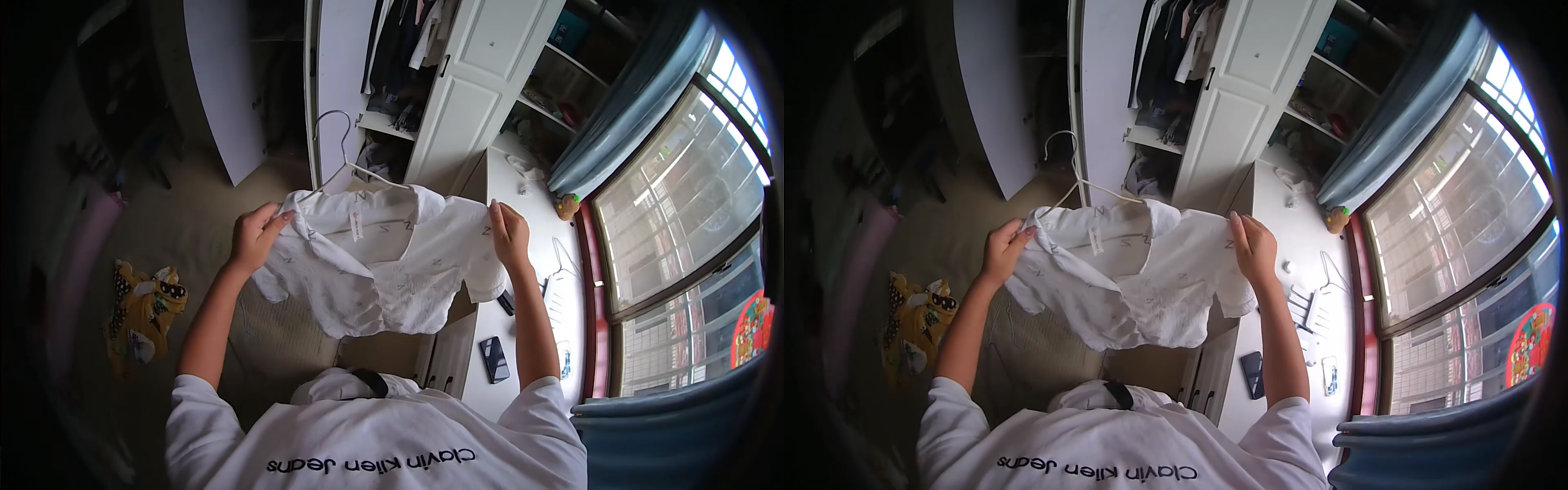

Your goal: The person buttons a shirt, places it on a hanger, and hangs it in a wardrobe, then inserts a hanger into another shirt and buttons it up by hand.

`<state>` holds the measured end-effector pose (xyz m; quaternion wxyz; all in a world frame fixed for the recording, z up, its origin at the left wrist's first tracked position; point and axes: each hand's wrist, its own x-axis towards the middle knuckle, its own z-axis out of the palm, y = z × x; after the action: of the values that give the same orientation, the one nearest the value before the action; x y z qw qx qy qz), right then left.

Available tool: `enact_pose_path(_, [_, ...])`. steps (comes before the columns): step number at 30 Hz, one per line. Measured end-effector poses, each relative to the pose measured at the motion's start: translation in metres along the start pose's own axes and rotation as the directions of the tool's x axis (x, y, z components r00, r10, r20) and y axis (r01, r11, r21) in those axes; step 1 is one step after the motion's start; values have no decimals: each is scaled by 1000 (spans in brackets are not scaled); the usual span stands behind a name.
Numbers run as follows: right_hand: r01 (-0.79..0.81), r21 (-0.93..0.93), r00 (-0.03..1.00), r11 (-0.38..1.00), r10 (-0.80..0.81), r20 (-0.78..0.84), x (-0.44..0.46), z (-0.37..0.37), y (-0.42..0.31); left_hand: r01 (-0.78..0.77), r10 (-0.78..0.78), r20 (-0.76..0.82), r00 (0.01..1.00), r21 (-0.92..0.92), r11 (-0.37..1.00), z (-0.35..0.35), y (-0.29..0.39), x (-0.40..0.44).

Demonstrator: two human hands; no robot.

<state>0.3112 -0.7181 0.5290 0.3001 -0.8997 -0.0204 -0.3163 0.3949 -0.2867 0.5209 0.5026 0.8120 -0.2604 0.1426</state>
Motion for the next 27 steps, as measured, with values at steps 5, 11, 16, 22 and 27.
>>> enact_pose_path(5, [207,-28,978,978,-207,-15,47,13,-55,-73,71,57,996,31,997,6,-9,62])
enact_pose_path(11, [142,-44,966,989,-129,225,87,34,-30,-170,170,139,976,-15,985,39,-31,121])
enact_pose_path(16, [220,-31,974,975,-218,60,100,51,25,86,-1,385,923,-205,975,71,-56,157])
enact_pose_path(22, [253,-64,967,965,-254,-17,146,50,76,377,-274,758,592,41,925,97,-92,236])
enact_pose_path(27, [236,-79,961,968,-245,-131,195,29,131,264,-69,570,818,-266,927,147,-55,283])
